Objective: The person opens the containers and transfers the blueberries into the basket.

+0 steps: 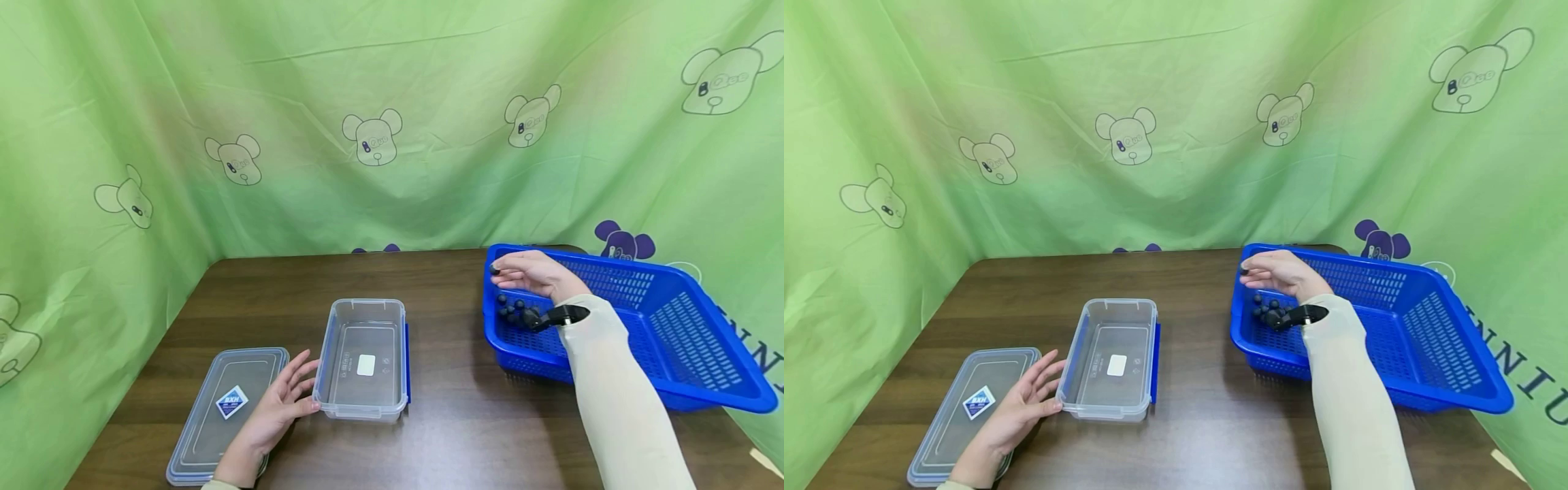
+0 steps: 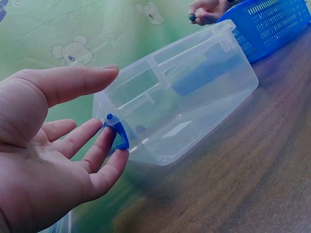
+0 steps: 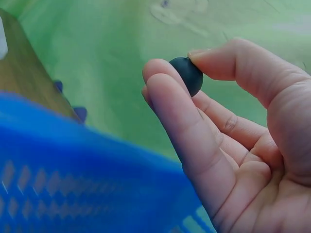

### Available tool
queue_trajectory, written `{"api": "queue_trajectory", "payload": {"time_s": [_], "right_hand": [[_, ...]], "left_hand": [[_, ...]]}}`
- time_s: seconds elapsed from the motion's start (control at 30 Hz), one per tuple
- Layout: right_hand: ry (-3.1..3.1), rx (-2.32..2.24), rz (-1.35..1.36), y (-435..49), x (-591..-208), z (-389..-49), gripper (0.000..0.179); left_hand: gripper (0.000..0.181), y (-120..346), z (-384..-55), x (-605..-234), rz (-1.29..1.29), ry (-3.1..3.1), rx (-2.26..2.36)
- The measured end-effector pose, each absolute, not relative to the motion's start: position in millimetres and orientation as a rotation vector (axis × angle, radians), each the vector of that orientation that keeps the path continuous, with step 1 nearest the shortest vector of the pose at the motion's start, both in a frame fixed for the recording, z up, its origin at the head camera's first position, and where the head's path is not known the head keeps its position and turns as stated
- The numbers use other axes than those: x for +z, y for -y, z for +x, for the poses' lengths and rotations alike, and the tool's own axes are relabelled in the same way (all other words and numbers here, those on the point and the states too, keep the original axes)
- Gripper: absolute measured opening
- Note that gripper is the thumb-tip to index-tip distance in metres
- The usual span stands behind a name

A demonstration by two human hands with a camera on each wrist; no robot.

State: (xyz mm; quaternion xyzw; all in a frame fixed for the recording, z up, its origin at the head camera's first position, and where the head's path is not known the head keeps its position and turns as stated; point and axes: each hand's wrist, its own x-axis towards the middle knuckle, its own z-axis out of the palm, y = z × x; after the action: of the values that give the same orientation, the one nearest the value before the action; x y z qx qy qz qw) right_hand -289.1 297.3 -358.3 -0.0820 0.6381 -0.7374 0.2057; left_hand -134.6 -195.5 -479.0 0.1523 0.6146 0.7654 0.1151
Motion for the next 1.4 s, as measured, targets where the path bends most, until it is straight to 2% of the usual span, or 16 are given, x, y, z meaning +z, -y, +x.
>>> {"api": "queue_trajectory", "payload": {"time_s": [0.13,0.37,0.63,1.03,1.27,1.4], "right_hand": [[-1.79,-2.089,-0.122,-319.0,-360.4,-284.5,0.037],[-1.836,-2.084,0.012,-347.9,-361.0,-278.2,0.022],[-1.778,-2.082,0.073,-371.1,-369.1,-275.5,0.027],[-1.818,-1.758,0.151,-382.7,-389.9,-281.8,0.029],[-1.941,-1.506,0.285,-375.7,-400.9,-282.7,0.011],[-2.007,-1.43,0.325,-373.4,-403.8,-282.0,0.013]], "left_hand": [[0.09,195.7,-133.9,-478.8,0.451,-1.8,2.233],[0.093,195.3,-134.2,-478.6,0.401,-1.813,2.228],[0.089,194.4,-133.3,-478.9,0.439,-1.802,2.237],[0.089,195.1,-133.7,-479.2,0.43,-1.798,2.246],[0.089,195.9,-133.4,-479.8,0.458,-1.786,2.252],[0.088,195.8,-133.4,-479.0,0.438,-1.781,2.251]]}}
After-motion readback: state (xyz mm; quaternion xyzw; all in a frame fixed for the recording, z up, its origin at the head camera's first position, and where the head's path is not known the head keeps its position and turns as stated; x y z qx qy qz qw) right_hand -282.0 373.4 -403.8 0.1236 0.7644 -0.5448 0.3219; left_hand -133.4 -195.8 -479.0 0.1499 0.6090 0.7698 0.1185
